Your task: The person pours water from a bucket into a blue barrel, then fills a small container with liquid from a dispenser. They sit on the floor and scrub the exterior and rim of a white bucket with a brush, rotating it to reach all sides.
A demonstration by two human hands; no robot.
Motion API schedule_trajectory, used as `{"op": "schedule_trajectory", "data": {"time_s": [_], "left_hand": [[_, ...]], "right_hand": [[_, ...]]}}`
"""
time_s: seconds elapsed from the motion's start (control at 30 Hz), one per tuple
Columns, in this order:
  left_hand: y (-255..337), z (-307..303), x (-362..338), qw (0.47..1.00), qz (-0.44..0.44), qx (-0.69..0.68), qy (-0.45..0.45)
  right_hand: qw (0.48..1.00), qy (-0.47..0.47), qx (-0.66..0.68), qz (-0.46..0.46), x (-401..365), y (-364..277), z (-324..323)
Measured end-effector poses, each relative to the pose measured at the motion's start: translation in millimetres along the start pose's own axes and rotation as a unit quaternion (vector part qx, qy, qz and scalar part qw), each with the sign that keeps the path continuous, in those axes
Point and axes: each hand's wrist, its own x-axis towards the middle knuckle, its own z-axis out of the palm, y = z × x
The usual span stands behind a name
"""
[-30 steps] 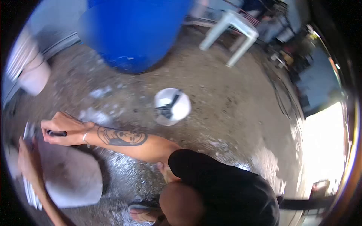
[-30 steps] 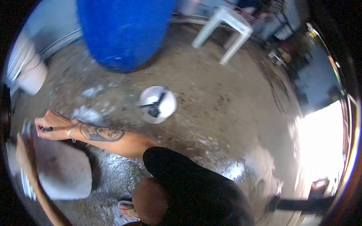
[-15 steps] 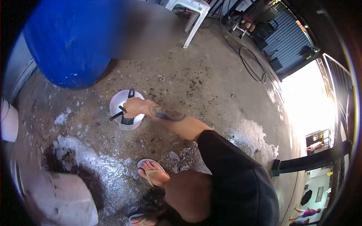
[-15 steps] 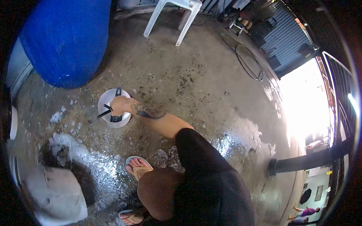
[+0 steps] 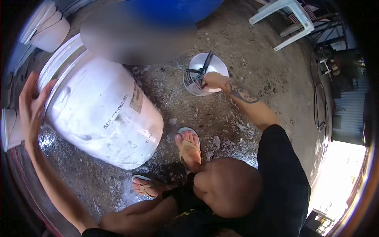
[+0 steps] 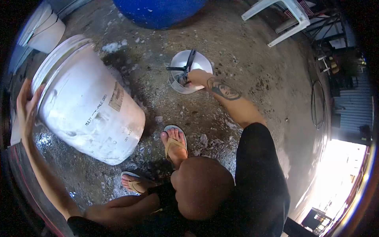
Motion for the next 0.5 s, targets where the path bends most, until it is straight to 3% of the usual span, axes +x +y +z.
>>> {"op": "schedule_trajectory", "data": {"time_s": [0.03,0.07,0.1,0.17,0.2,0.23,0.33,0.37,0.43,0.5], "left_hand": [[5,1,4,0.998,0.034,0.055,0.017],[30,1,9,0.996,-0.045,0.049,-0.051],[59,3,10,0.999,-0.010,0.005,-0.035],[45,20,13,0.991,0.063,-0.119,0.023],[63,18,17,0.995,0.003,-0.098,0.000],[81,26,14,0.989,-0.045,-0.125,0.065],[55,36,21,0.983,-0.055,-0.162,0.069],[55,44,22,0.983,-0.032,-0.115,0.139],[69,34,17,0.988,-0.083,-0.087,0.092],[77,34,19,0.990,-0.096,-0.045,0.092]], "right_hand": [[0.997,0.050,-0.046,-0.029,19,18,26],[0.993,0.028,-0.115,-0.002,31,29,47],[0.992,0.034,-0.123,-0.021,29,29,39],[0.996,0.035,-0.079,-0.031,22,20,14],[0.990,0.122,-0.074,-0.017,29,30,21],[0.987,0.106,-0.118,0.002,40,39,29],[0.988,0.070,-0.112,-0.087,10,27,5],[0.997,0.042,-0.049,-0.041,-10,15,-19],[0.982,0.111,0.103,0.109,-69,-13,-69],[0.933,0.235,0.233,0.141,-110,-32,-96]]}}
